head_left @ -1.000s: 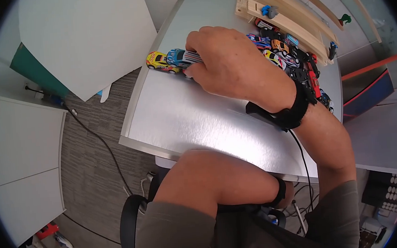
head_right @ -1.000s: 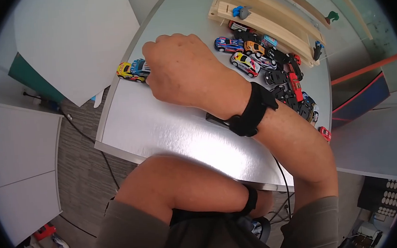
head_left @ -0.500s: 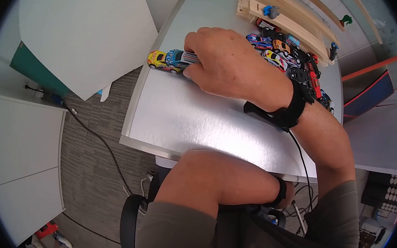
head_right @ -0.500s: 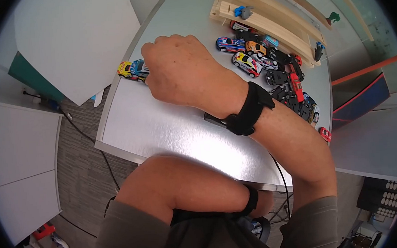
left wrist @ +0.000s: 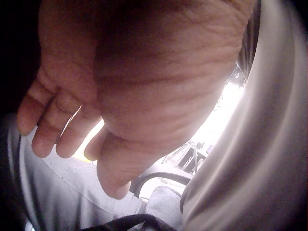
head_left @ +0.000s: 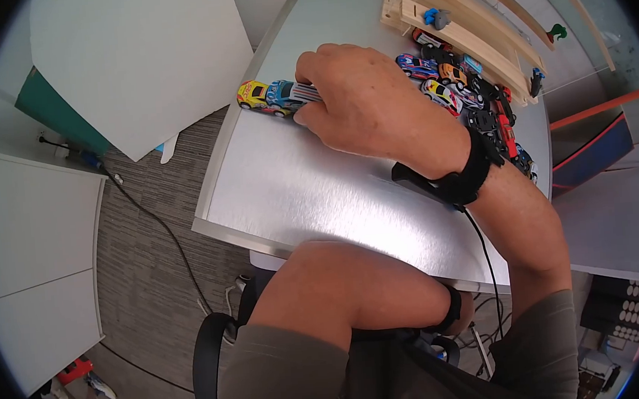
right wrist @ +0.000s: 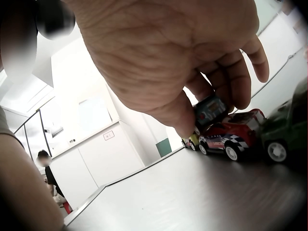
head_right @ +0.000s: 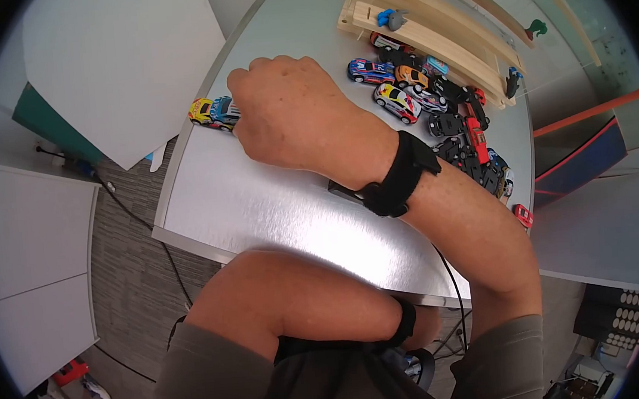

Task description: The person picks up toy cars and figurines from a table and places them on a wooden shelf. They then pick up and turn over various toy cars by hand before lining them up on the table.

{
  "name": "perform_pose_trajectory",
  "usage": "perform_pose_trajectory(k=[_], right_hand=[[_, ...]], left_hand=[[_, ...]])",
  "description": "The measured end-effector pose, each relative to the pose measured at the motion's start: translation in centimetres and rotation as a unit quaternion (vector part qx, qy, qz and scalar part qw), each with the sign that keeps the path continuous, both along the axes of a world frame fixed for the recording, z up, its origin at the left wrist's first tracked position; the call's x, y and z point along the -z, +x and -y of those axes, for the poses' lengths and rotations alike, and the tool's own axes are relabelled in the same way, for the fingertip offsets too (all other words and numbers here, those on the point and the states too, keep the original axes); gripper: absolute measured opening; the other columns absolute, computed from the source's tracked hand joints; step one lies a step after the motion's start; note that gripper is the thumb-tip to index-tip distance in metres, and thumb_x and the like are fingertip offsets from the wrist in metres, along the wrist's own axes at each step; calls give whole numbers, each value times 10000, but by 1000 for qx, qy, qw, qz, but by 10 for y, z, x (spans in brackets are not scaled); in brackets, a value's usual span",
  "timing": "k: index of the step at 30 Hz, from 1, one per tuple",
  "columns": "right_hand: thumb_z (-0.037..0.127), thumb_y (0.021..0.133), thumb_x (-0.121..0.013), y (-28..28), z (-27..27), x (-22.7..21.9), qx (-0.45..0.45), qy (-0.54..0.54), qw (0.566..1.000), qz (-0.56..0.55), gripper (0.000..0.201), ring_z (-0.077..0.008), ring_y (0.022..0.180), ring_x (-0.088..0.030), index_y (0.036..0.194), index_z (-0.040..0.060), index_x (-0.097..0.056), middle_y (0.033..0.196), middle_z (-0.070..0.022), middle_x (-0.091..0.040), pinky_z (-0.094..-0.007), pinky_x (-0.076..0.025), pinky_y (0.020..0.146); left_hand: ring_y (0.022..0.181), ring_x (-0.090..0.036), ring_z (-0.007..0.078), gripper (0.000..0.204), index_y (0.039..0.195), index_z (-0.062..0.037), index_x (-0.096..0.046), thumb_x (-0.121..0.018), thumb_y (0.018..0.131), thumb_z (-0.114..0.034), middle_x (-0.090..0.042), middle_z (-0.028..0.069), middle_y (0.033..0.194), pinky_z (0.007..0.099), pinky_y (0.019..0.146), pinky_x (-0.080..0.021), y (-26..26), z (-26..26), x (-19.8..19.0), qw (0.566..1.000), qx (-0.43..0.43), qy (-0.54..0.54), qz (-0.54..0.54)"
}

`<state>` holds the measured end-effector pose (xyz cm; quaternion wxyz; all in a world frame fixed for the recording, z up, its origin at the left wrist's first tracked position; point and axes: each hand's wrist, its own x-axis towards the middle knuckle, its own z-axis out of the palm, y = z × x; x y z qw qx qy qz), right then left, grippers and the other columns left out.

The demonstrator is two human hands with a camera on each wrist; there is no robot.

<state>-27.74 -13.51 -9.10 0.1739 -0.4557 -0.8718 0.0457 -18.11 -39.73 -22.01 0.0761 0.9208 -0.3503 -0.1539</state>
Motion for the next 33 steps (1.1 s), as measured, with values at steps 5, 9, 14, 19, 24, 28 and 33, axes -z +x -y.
perform_pose_trajectory(k=[5,9,14,19,24,28,33], right_hand=[[137,770,-677,5,6,-9,9,8,1000,-16,191,-406,847,-652,864,-28,-657,868,-223,-664,-502,-509,778],[148,768,-703,28,13,-21,28,27,999,-24,223,-413,858,-641,895,-27,-646,887,-225,-651,-495,-512,788],[84,765,-701,79,40,-35,43,16,999,-14,239,-418,891,-619,967,-31,-645,878,-219,-619,-486,-498,787],[40,725,-689,128,76,-37,53,-49,996,52,293,-408,957,-603,1008,-28,-650,934,-204,-633,-482,-495,823],[-25,658,-740,156,112,-35,87,-158,978,107,443,-381,1107,-557,1092,-8,-657,1130,-159,-630,-436,-463,953],[-58,635,-750,165,122,-28,52,-104,985,129,482,-357,1168,-539,1103,21,-662,1198,-140,-610,-446,-455,996],[-45,648,-731,167,124,-23,34,-67,990,115,427,-346,1161,-546,1066,21,-669,1164,-131,-621,-453,-439,1023]], left_hand=[[1144,-668,256,338,1174,-183,-765,-612,903,-313,-707,33,1265,524,896,-531,2,4,3,1000,-1,10,9],[1100,-688,271,304,1125,-170,-784,-624,893,-285,-731,49,1215,531,879,-535,3,4,8,1000,-10,-21,18],[1026,-708,295,280,1067,-151,-801,-654,871,-287,-756,64,1128,538,834,-536,3,0,9,1000,5,-28,10],[911,-721,313,264,985,-109,-815,-683,841,-287,-771,110,994,523,754,-523,-11,-10,2,997,-49,-65,5],[897,-716,324,222,979,-79,-813,-720,813,-193,-768,110,977,486,749,-536,-16,-14,-7,999,-27,-28,-2],[893,-718,323,226,995,-78,-812,-726,820,-192,-763,110,995,486,728,-551,-26,-21,-15,998,-57,-20,12],[913,-720,316,249,996,-75,-811,-744,812,-229,-762,107,996,494,747,-565,-11,-11,-7,999,18,23,-41]])
